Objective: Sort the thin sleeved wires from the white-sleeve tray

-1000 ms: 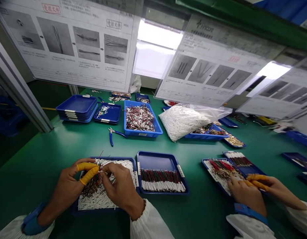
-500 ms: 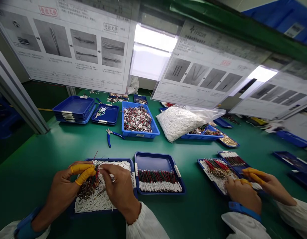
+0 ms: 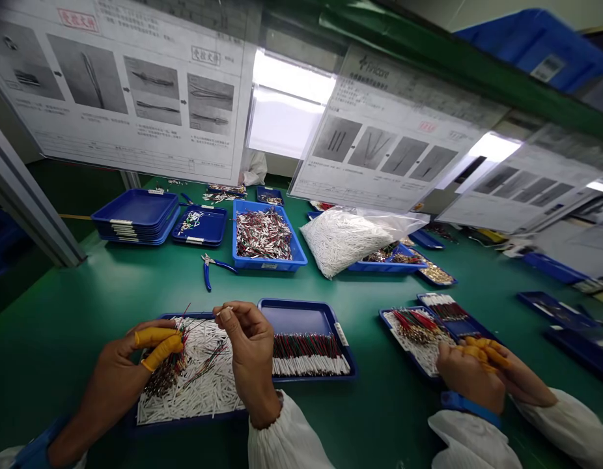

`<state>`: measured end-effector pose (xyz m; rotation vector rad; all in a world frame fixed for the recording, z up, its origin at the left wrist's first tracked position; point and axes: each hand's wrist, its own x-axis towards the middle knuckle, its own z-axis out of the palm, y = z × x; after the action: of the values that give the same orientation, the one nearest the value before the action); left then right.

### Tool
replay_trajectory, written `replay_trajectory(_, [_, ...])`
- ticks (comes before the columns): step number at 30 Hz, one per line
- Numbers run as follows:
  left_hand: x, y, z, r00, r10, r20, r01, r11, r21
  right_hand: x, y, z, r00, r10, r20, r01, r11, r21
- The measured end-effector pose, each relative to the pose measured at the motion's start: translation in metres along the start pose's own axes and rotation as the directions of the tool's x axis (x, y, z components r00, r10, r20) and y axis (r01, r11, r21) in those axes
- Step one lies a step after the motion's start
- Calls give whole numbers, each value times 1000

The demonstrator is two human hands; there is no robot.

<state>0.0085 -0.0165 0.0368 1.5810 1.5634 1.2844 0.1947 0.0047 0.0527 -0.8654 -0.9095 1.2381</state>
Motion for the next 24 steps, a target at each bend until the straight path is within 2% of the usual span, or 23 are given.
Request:
replay_trajectory(8, [1,1,0,1000,20,-6,-20,1000,3,-1,-2,4,999,33,38,-33,999,-16])
replay_trajectory(13, [1,-2,-1,1000,24,-7,-24,1000,14,-1,-6,1,987,74,140,-52,987,-153])
replay_trajectory(16, [1,-3,0,1000,24,7,-24,1000,18,3,-6,-4,994,50,96,-30,981,-193])
replay_trajectory(20, [-1,-3,0,998,46,32,-48,997,55,5,-6,-5,1000,9,12,-7,991,-131])
replay_trajectory(24, [-2,-4,1,996,63,63,-70,992,103,2,-6,-1,1000,5,18,-4,998,-64])
